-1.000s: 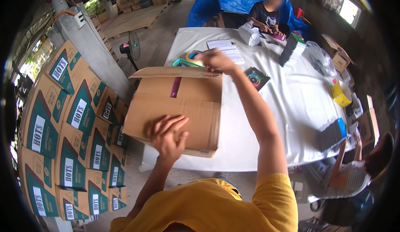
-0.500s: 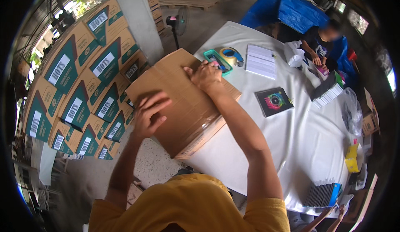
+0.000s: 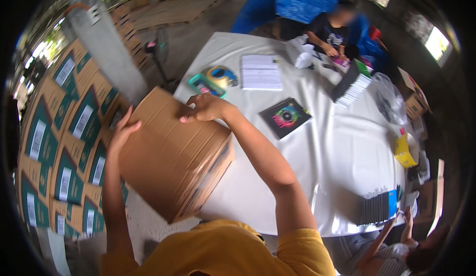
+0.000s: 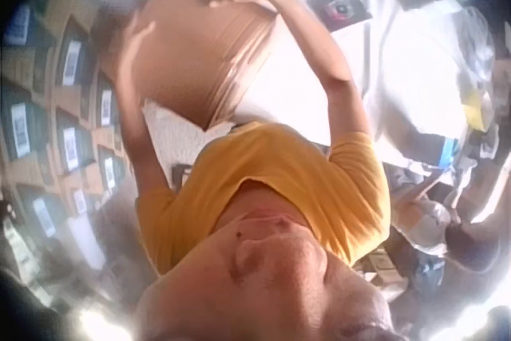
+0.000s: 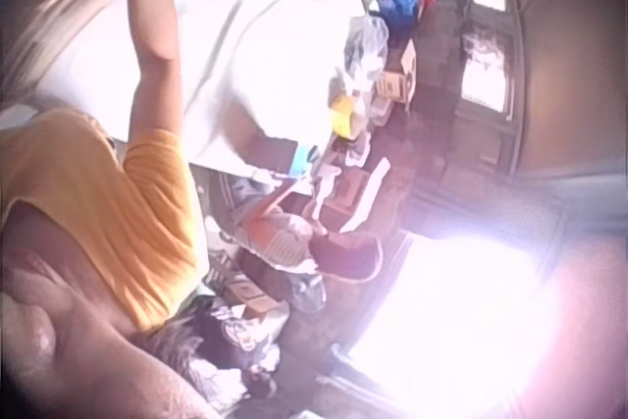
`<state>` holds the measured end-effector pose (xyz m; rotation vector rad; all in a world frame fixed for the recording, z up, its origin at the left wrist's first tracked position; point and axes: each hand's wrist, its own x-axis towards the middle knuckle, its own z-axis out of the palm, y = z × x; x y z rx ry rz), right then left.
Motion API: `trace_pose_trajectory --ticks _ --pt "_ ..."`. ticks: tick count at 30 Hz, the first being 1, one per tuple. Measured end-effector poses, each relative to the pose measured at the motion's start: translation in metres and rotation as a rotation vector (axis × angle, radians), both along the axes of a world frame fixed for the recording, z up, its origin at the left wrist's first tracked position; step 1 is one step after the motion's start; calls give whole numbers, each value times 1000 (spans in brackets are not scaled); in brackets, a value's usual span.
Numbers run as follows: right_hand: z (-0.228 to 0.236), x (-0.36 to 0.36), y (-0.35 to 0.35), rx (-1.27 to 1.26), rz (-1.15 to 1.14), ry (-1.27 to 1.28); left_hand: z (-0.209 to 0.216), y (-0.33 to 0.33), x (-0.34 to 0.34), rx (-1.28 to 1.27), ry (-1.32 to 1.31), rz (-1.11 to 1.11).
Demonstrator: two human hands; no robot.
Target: The person packs notebooks from a large stack into a cardboard box, seals the box with a tape dispenser, and writes on the side of the box using a marker.
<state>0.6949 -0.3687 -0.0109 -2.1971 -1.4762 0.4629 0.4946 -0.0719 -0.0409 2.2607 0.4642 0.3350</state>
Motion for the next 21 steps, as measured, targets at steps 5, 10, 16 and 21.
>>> trace_pose_trajectory --ticks 5,10,16,21 --pt "-100 120 25 310 -628 109 31 -22 -3 -185 5 8" --pt "-207 227 95 240 -679 -94 32 -28 18 -223 59 33" --pt "-258 308 130 -135 -618 34 30 -12 15 -185 107 -1" --pt "-254 295 95 -39 -582 -20 27 -14 1 -43 119 71"
